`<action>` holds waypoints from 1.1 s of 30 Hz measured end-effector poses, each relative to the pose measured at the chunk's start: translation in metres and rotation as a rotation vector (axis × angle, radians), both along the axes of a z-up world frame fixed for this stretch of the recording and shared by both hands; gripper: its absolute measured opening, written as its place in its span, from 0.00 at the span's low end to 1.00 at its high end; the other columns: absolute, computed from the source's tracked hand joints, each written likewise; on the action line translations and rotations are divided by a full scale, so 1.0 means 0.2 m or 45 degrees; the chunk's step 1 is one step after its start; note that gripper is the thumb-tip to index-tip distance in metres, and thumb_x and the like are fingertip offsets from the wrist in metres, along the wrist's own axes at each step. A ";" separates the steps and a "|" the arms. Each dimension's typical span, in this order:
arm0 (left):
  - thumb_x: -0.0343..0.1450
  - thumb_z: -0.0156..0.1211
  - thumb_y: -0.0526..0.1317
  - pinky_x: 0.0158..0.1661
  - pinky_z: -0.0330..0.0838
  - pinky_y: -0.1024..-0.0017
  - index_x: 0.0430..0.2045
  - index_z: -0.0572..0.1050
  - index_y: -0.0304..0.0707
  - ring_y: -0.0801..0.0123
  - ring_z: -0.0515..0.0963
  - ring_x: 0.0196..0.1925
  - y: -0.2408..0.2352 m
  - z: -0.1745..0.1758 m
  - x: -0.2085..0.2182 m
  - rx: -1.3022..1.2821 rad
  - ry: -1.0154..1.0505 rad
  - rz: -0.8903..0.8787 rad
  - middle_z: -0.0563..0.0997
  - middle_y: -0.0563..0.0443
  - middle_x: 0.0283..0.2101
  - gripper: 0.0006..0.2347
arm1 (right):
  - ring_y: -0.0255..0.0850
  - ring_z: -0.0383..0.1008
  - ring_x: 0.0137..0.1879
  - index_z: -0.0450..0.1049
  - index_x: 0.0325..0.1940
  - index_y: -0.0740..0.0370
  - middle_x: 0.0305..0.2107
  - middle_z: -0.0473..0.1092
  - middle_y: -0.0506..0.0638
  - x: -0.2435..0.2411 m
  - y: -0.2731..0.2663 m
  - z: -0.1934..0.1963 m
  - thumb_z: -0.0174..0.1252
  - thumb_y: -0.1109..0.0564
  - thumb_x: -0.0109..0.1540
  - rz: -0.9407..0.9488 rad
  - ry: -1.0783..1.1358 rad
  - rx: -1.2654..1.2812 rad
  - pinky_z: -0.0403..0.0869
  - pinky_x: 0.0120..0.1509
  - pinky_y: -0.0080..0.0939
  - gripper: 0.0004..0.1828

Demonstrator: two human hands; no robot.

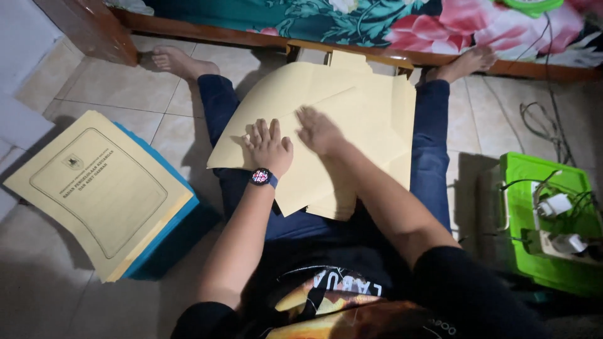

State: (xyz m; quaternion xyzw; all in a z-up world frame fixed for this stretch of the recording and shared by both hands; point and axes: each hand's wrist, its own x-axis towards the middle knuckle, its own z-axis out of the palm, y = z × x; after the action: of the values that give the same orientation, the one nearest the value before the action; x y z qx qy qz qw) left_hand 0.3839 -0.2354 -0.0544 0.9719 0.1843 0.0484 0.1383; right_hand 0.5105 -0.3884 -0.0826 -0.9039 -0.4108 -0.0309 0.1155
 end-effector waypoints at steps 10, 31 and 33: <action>0.77 0.29 0.55 0.72 0.32 0.46 0.74 0.47 0.43 0.52 0.43 0.80 0.03 0.05 0.02 -0.059 0.147 0.029 0.46 0.41 0.79 0.29 | 0.50 0.35 0.84 0.39 0.83 0.58 0.80 0.37 0.55 0.12 -0.66 0.17 0.22 0.28 0.71 -0.502 0.113 -0.351 0.45 0.85 0.52 0.45; 0.69 0.52 0.36 0.42 0.70 0.53 0.50 0.75 0.31 0.43 0.78 0.50 -0.19 0.04 -0.62 0.359 -0.319 -0.466 0.77 0.34 0.51 0.16 | 0.49 0.28 0.84 0.35 0.84 0.56 0.80 0.31 0.53 -0.08 -1.14 -0.01 0.13 0.20 0.69 -0.622 0.367 -0.252 0.35 0.84 0.61 0.50; 0.68 0.52 0.32 0.31 0.79 0.63 0.51 0.74 0.24 0.51 0.86 0.32 -0.13 0.36 -0.72 0.160 -0.449 -0.549 0.84 0.30 0.42 0.17 | 0.75 0.39 0.79 0.46 0.78 0.84 0.75 0.40 0.78 -0.05 -1.26 -0.07 0.43 0.71 0.64 -0.426 -0.499 0.071 0.51 0.76 0.78 0.37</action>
State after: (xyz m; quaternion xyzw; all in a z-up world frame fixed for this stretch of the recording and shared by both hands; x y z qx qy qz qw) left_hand 0.2403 -0.2614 0.0172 0.9718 -0.0568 0.1977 0.1150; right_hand 0.5005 -0.6409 -0.0965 -0.9324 -0.2693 -0.2353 0.0519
